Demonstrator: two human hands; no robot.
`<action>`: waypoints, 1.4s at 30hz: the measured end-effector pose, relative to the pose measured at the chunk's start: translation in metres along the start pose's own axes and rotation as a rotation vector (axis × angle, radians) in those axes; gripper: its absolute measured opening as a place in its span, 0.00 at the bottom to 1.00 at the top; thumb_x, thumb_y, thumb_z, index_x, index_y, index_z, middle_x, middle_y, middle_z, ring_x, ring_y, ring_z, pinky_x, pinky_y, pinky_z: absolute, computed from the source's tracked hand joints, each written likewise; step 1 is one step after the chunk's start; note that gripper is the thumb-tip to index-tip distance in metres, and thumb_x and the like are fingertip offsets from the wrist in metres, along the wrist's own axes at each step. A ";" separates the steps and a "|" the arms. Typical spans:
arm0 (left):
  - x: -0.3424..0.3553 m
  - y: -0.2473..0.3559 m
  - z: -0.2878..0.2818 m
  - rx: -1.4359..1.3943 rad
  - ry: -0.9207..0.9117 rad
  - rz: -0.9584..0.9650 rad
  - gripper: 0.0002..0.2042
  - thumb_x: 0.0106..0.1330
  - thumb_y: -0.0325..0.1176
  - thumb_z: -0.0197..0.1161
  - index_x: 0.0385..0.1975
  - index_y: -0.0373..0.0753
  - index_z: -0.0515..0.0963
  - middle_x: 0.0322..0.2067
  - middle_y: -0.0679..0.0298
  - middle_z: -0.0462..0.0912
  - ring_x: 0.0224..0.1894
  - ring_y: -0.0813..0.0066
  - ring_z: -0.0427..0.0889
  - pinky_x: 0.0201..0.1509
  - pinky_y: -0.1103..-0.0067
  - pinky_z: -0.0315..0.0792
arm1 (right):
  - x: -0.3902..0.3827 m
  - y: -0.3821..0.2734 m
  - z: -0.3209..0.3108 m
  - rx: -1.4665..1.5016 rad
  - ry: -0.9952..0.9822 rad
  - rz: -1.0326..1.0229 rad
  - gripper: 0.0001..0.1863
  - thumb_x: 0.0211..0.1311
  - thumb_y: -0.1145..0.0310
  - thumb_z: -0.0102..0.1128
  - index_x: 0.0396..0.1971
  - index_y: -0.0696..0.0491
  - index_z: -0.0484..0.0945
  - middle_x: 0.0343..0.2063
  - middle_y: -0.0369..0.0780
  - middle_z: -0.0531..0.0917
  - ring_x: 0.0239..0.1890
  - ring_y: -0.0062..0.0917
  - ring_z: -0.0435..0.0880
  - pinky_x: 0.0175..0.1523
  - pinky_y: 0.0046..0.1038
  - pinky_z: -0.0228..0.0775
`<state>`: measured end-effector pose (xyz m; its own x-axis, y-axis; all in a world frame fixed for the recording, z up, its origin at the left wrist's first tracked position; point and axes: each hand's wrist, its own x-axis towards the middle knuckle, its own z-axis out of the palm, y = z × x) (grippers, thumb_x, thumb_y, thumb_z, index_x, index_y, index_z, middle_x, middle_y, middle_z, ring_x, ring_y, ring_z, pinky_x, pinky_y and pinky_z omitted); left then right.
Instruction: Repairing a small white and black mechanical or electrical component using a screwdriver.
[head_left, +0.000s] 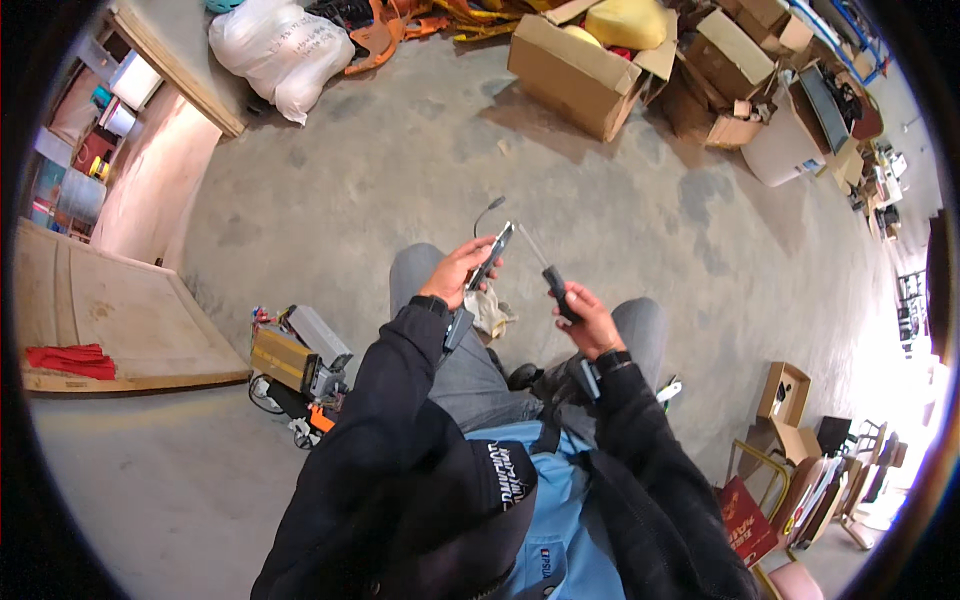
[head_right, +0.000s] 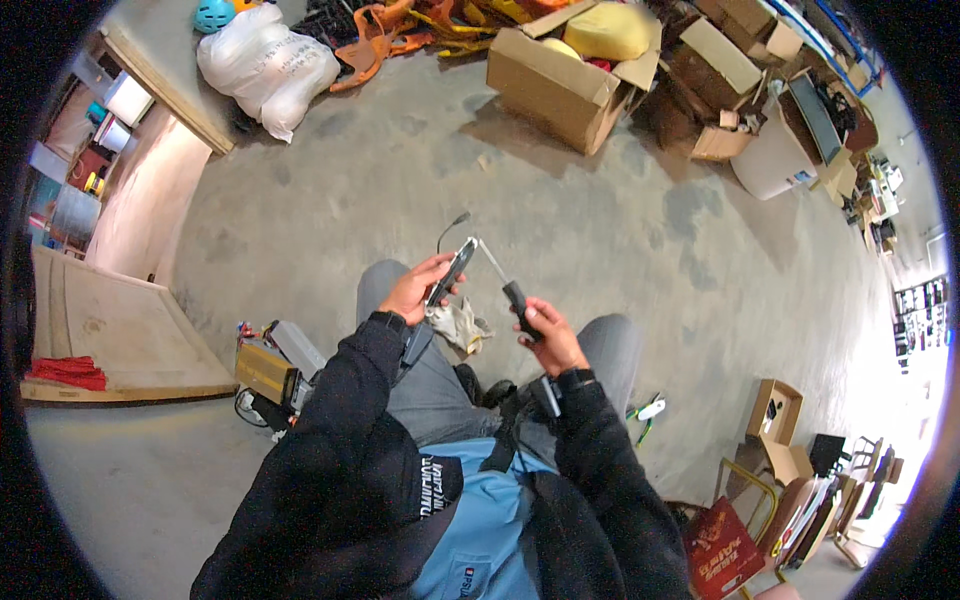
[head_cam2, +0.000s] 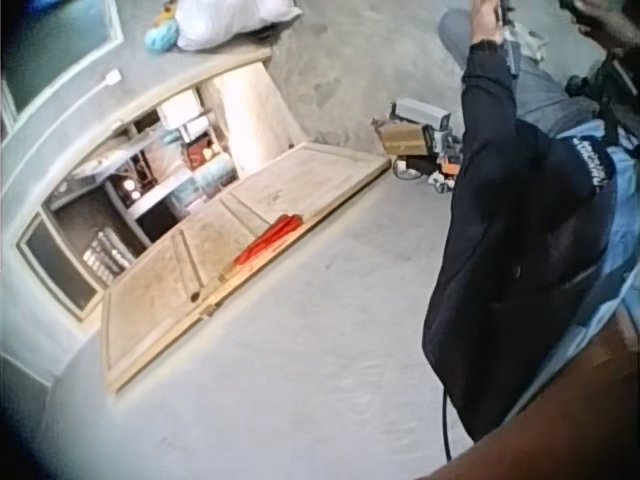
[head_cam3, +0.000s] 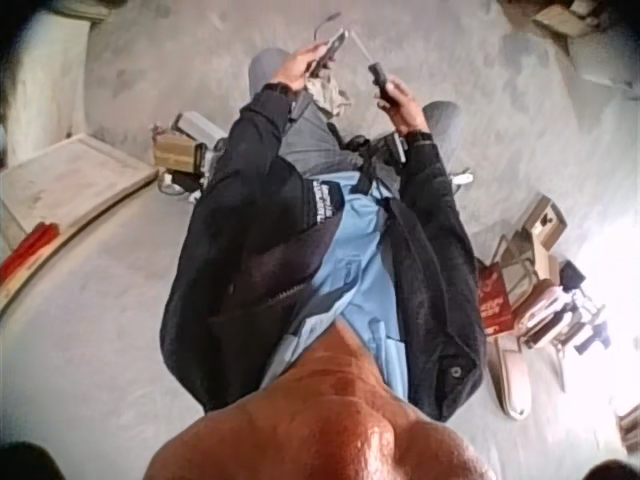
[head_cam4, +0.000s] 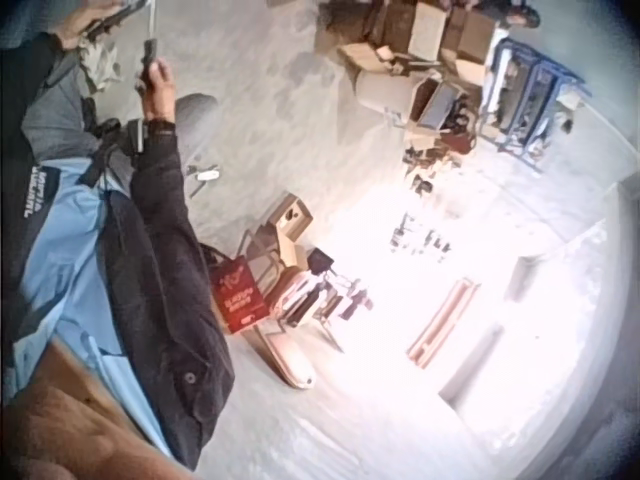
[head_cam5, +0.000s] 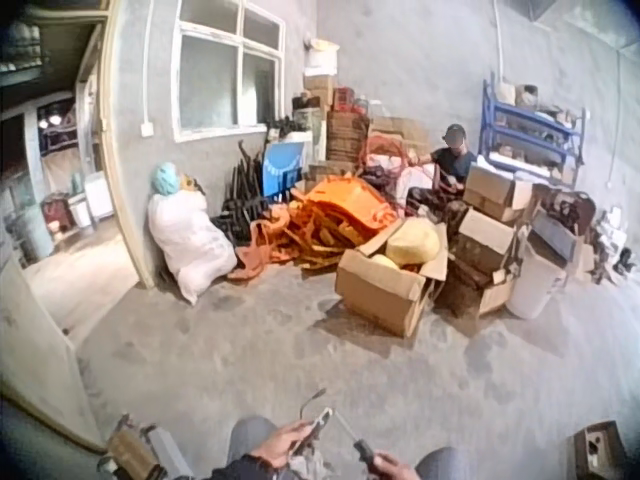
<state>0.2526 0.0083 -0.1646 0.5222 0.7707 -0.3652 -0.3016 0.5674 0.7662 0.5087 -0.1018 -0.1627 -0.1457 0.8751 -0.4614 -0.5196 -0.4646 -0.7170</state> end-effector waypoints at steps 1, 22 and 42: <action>0.000 -0.002 -0.001 0.002 -0.013 0.002 0.20 0.67 0.38 0.53 0.58 0.40 0.65 0.36 0.62 0.80 0.32 0.80 0.78 0.26 0.83 0.72 | -0.003 0.004 0.000 -0.007 0.004 0.017 0.15 0.63 0.65 0.54 0.49 0.49 0.71 0.40 0.32 0.79 0.37 0.19 0.76 0.41 0.25 0.68; 0.002 -0.016 -0.006 0.002 -0.001 -0.061 0.18 0.68 0.35 0.52 0.57 0.40 0.66 0.38 0.62 0.79 0.34 0.76 0.79 0.28 0.80 0.73 | -0.003 0.023 -0.014 -0.184 -0.078 0.172 0.22 0.60 0.65 0.60 0.54 0.51 0.70 0.41 0.31 0.79 0.39 0.17 0.79 0.40 0.20 0.68; -0.001 -0.016 -0.003 0.020 0.013 -0.054 0.20 0.67 0.36 0.54 0.57 0.38 0.66 0.37 0.62 0.79 0.32 0.77 0.78 0.26 0.84 0.71 | 0.001 0.031 -0.022 -0.169 -0.040 0.184 0.18 0.60 0.63 0.60 0.50 0.50 0.73 0.39 0.33 0.81 0.37 0.19 0.78 0.39 0.22 0.67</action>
<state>0.2542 -0.0009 -0.1782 0.5268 0.7431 -0.4126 -0.2575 0.6022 0.7557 0.5106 -0.1184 -0.1970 -0.2595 0.7767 -0.5740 -0.3340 -0.6299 -0.7013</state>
